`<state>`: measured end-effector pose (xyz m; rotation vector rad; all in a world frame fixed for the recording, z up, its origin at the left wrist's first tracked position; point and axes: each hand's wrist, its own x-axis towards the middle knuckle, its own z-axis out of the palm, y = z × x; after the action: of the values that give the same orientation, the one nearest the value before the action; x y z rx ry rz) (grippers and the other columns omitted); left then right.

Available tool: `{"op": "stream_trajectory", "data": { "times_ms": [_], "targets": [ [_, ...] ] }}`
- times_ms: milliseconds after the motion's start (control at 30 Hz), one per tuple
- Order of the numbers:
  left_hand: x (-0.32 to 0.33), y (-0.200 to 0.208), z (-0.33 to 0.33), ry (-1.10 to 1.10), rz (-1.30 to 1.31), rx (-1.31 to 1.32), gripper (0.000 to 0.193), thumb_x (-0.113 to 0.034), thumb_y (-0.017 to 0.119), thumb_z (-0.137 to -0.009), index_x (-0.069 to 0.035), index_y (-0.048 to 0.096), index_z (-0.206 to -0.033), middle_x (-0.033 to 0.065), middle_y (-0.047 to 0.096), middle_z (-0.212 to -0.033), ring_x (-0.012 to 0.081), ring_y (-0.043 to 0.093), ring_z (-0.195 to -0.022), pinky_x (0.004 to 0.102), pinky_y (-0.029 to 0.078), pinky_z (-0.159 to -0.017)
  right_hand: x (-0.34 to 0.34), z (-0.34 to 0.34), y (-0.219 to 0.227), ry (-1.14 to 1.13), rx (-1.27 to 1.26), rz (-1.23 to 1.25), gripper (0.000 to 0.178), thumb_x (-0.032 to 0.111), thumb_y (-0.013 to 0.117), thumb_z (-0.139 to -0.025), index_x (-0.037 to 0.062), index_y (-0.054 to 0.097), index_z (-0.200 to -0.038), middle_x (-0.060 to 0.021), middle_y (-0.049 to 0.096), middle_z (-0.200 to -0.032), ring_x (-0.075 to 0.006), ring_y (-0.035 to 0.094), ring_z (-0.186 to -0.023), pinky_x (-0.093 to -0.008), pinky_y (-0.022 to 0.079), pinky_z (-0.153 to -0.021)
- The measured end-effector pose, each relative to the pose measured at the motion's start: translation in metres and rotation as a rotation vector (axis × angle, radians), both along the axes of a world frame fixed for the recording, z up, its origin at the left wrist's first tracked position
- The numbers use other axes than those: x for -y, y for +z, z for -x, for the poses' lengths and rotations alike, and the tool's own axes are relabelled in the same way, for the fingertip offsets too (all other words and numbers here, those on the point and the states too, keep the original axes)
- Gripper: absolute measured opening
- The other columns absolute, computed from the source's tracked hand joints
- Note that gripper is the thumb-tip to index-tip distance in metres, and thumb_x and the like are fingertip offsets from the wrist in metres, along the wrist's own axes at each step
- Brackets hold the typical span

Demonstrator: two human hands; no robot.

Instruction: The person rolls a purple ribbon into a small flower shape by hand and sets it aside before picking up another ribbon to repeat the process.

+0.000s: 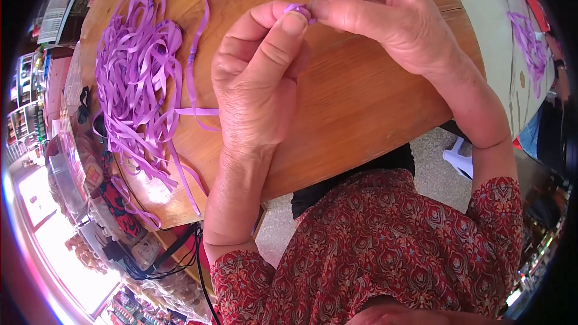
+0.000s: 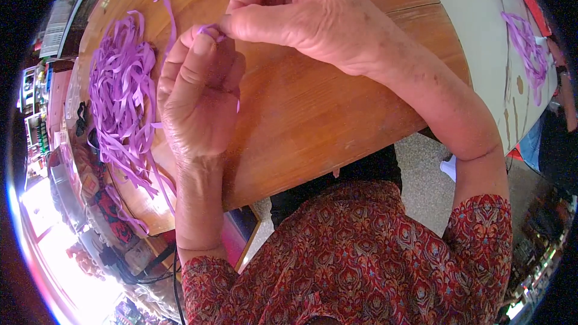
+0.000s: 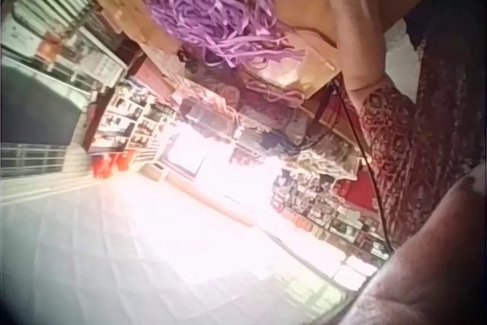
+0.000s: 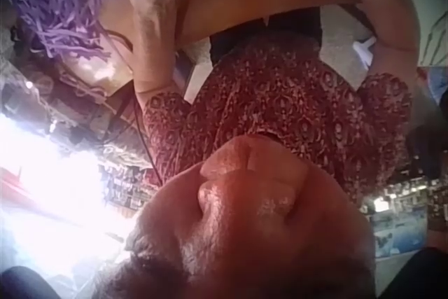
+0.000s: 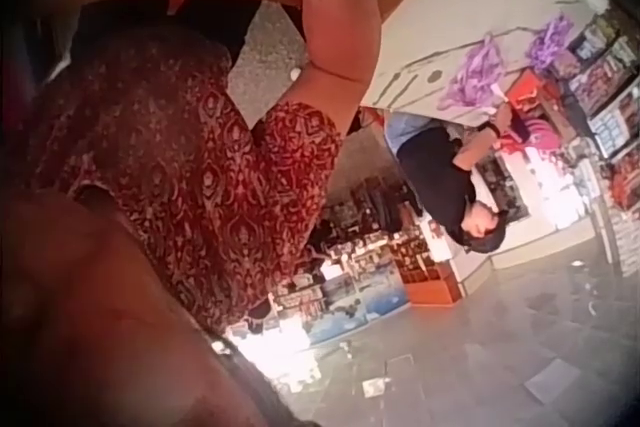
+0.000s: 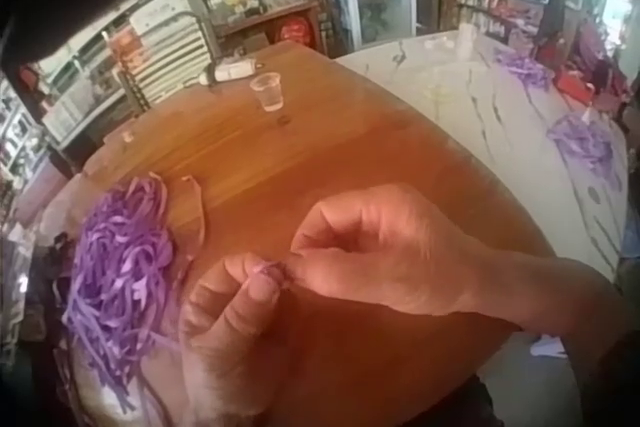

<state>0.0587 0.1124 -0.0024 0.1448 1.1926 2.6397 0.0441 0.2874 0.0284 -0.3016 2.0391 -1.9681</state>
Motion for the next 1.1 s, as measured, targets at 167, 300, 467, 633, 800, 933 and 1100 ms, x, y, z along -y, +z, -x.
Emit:
{"op": "stream_trajectory", "data": {
  "times_ms": [167,300,467,633,800,933,1100],
  "targets": [
    [0.009,-0.010,0.008,-0.142,-0.098,-0.055,0.012,-0.005,0.058,-0.089,-0.001,0.062,-0.099,0.0037,0.064,-0.094,0.0087,0.054,-0.078,0.0224,0.042,-0.066,-0.001,0.025,-0.023,0.020,-0.734,0.120,0.007,0.006,0.061,-0.085,0.0003,0.062,-0.090,-0.0047,0.062,-0.084,-0.0108,0.058,-0.078,-0.0218,0.046,-0.069],
    [0.010,-0.009,0.004,-0.059,0.015,0.001,0.015,-0.008,0.055,-0.091,-0.001,0.060,-0.103,0.0100,0.064,-0.103,0.0178,0.061,-0.094,0.0318,0.050,-0.085,0.006,-0.004,0.001,-0.120,-0.946,-0.173,0.012,-0.002,0.063,-0.080,0.0009,0.063,-0.092,-0.0086,0.062,-0.085,-0.0196,0.060,-0.075,-0.0251,0.047,-0.067],
    [0.013,-0.012,0.006,-0.087,-0.016,-0.001,0.015,-0.007,0.055,-0.090,-0.001,0.060,-0.103,0.0124,0.063,-0.105,0.0210,0.061,-0.100,0.0346,0.049,-0.089,0.000,-0.013,0.022,-0.088,-0.851,-0.311,0.017,-0.005,0.064,-0.078,0.0004,0.063,-0.094,-0.0097,0.062,-0.084,-0.0218,0.060,-0.074,-0.0269,0.046,-0.065],
    [0.015,-0.011,0.006,-0.133,-0.020,-0.016,0.014,-0.006,0.055,-0.090,-0.001,0.060,-0.102,0.0106,0.064,-0.102,0.0200,0.061,-0.096,0.0347,0.049,-0.087,-0.001,-0.010,0.021,-0.050,-0.756,-0.220,0.015,-0.006,0.063,-0.079,-0.0005,0.064,-0.093,-0.0097,0.062,-0.085,-0.0213,0.060,-0.075,-0.0270,0.047,-0.066],
    [0.011,-0.007,0.003,-0.103,-0.013,-0.039,0.012,-0.004,0.057,-0.089,-0.002,0.061,-0.099,0.0074,0.064,-0.097,0.0165,0.061,-0.087,0.0310,0.049,-0.081,-0.002,0.045,-0.023,0.125,-1.554,0.058,0.015,-0.003,0.064,-0.080,-0.0012,0.064,-0.095,-0.0086,0.063,-0.086,-0.0194,0.061,-0.079,-0.0252,0.047,-0.068],
    [0.013,-0.006,0.004,-0.134,-0.030,-0.065,0.012,-0.004,0.057,-0.088,-0.001,0.061,-0.100,0.0070,0.064,-0.096,0.0157,0.060,-0.085,0.0292,0.049,-0.078,0.000,0.049,-0.025,0.166,-1.577,0.100,0.014,-0.002,0.065,-0.080,-0.0014,0.064,-0.094,-0.0088,0.063,-0.086,-0.0176,0.061,-0.079,-0.0247,0.047,-0.068],
    [0.008,0.000,0.000,-0.065,0.126,-0.028,0.016,-0.004,0.058,-0.088,0.000,0.061,-0.103,0.0054,0.063,-0.090,0.0110,0.054,-0.073,0.0239,0.045,-0.069,-0.001,0.046,-0.029,0.180,-1.497,0.179,0.008,-0.001,0.063,-0.081,-0.0019,0.062,-0.088,-0.0083,0.062,-0.086,-0.0124,0.060,-0.078,-0.0219,0.046,-0.068]
  ]
}}
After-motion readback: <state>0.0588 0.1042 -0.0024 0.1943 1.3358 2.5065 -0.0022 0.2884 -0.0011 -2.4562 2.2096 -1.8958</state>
